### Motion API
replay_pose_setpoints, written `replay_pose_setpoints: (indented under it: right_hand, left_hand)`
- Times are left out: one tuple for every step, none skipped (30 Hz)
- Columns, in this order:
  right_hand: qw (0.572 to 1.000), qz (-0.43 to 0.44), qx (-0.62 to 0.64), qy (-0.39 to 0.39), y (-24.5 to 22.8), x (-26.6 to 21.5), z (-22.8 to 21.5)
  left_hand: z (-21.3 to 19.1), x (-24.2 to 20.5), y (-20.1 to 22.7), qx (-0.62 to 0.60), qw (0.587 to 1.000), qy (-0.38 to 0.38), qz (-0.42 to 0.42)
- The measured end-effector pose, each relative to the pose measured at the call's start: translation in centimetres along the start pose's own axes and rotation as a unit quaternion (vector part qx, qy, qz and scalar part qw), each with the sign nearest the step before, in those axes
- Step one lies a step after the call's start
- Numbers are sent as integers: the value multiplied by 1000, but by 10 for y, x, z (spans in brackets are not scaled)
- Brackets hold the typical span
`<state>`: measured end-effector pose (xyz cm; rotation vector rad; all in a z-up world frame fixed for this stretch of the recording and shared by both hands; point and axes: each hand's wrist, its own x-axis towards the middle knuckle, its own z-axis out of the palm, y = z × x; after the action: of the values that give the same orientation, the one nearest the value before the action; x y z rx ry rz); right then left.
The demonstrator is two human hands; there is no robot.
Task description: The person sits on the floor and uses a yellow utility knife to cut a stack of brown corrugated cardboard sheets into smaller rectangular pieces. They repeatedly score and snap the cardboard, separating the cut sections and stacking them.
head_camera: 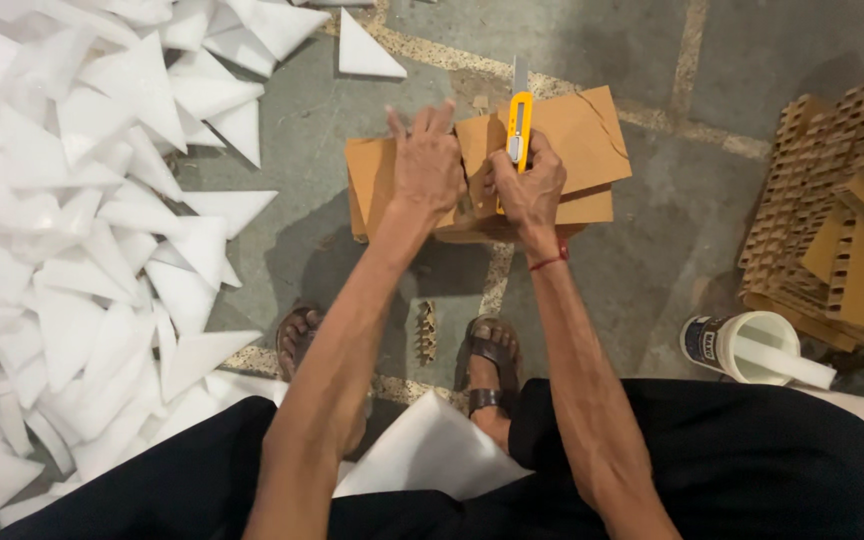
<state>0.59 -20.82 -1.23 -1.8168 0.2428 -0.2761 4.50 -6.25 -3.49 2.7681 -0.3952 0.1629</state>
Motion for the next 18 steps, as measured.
replay_pose_setpoints:
  right_hand:
    - [1000,3,-1,0,-1,0,-1]
    - [1000,6,-1,-1,-2,1,0]
    - [1000,10,-2,-1,-2,2,0]
    - [1000,10,1,-5,-2,3,0]
    - [1000,10,4,-9,-2,4,1]
    - [1000,11,6,-12,-1,3,0]
    - [1000,17,4,-10,-1,1,0]
    - [1000,20,3,-10,-2,2,1]
    - [1000,22,2,-9,-4,4,1]
    - [1000,22,9,-10,-6,5,2]
    - [1000,21,15,-11,-7,5,1]
    - [999,24,19,-12,-8,4,1]
    - [999,26,19,-15,-8,3,1]
    - [999,27,20,-15,-7,4,0]
    - [999,28,21,-15,-7,4,0]
    - [999,27,17,-20,-5,2,-2]
    - [999,25,13,-26,-3,-1,-4]
    - [999,16,13,-32,-4,3,-2]
  left_hand:
    - [6,0,-4,-41,999,17,25]
    - [9,-1,-5,-46,998,40,26]
    - [10,-3,-6,-51,996,63,27]
    - [8,-5,-7,-56,994,86,27]
    - [3,-1,-8,-149,983,104,-38]
    - [-3,5,-10,-241,957,120,-103]
    - [-10,7,-10,-330,919,134,-166]
    - [-19,7,-12,-368,898,192,-149]
    - [-30,6,-14,-403,871,248,-130]
    - [-44,6,-17,-434,841,304,-107]
    - [-58,2,-22,-439,868,210,-101]
    - [-71,-12,-27,-440,886,111,-95]
    - [-83,-29,-30,-438,895,10,-86]
    - [-95,-47,-31,-380,922,-65,-26]
    - [-104,-62,-30,-317,937,-140,35]
    - [-107,-75,-23,-231,954,-191,-7]
    - [-108,-85,-15,-142,959,-240,-48]
    - [-109,-87,-9,-141,976,-162,-33]
